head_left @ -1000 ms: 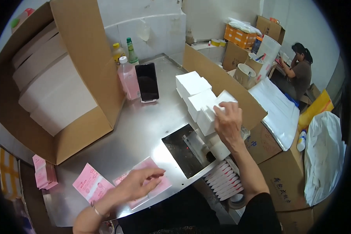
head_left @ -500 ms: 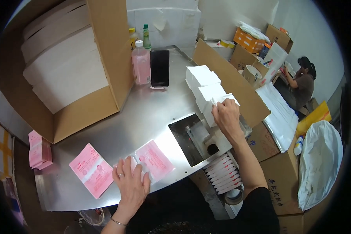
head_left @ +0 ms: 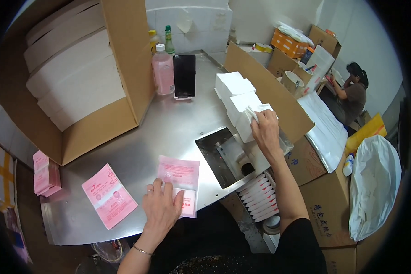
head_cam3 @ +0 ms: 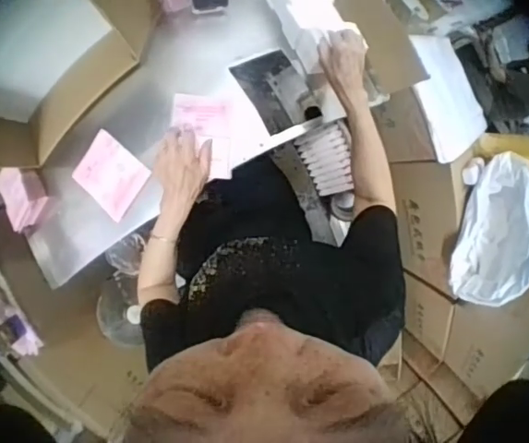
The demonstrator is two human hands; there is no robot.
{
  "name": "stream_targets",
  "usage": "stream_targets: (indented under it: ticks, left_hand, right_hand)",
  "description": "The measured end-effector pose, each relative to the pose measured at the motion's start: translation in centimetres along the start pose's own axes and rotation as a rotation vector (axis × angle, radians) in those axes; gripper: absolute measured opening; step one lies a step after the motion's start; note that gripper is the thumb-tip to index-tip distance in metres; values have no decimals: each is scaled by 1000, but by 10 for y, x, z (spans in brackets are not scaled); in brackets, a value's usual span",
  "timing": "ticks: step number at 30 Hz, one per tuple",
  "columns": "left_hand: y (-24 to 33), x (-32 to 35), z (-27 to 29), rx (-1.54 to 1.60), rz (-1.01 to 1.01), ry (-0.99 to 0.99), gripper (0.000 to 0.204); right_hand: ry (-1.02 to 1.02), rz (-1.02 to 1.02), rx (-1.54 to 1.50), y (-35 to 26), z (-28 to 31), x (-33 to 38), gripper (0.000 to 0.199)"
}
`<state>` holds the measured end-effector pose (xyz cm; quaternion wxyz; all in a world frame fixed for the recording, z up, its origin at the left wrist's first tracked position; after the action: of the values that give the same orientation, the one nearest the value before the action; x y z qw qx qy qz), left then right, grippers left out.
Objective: Packaging individual tissue packs and pink paper sheets into boxes and larger cardboard containers using a semi-automatic packaging machine.
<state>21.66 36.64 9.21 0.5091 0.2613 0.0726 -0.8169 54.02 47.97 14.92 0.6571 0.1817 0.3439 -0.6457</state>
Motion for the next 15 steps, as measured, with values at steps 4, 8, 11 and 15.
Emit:
stream_targets:
  ticks: [4,8,11,15]
  left_hand:
    - [9,-3,-1,47,-49,-46,34]
    - [10,-3,-1,100,-30,-37,30]
    - [21,-2,-3,173,-81,-83,30]
    - [20,7,-8,311,-71,-201,46]
  right_hand:
    - [8,4,-7,0,3,1,26]
    - [53,-21,-29,2,8,1,29]
    - [191,82,46,-17,17,6,34]
    - [-8,366,-327,-122,13,71,38]
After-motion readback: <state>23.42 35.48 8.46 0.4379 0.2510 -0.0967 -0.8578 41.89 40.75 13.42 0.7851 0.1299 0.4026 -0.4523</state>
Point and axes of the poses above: each hand's wrist, its own x-axis away from the middle knuckle, its own z-axis out of the back of the hand, y = z × x, the point moved 6 cm from there along -x, towards the middle knuckle, and after that the axes turned 6 degrees about -z, right-handed, at the moved point
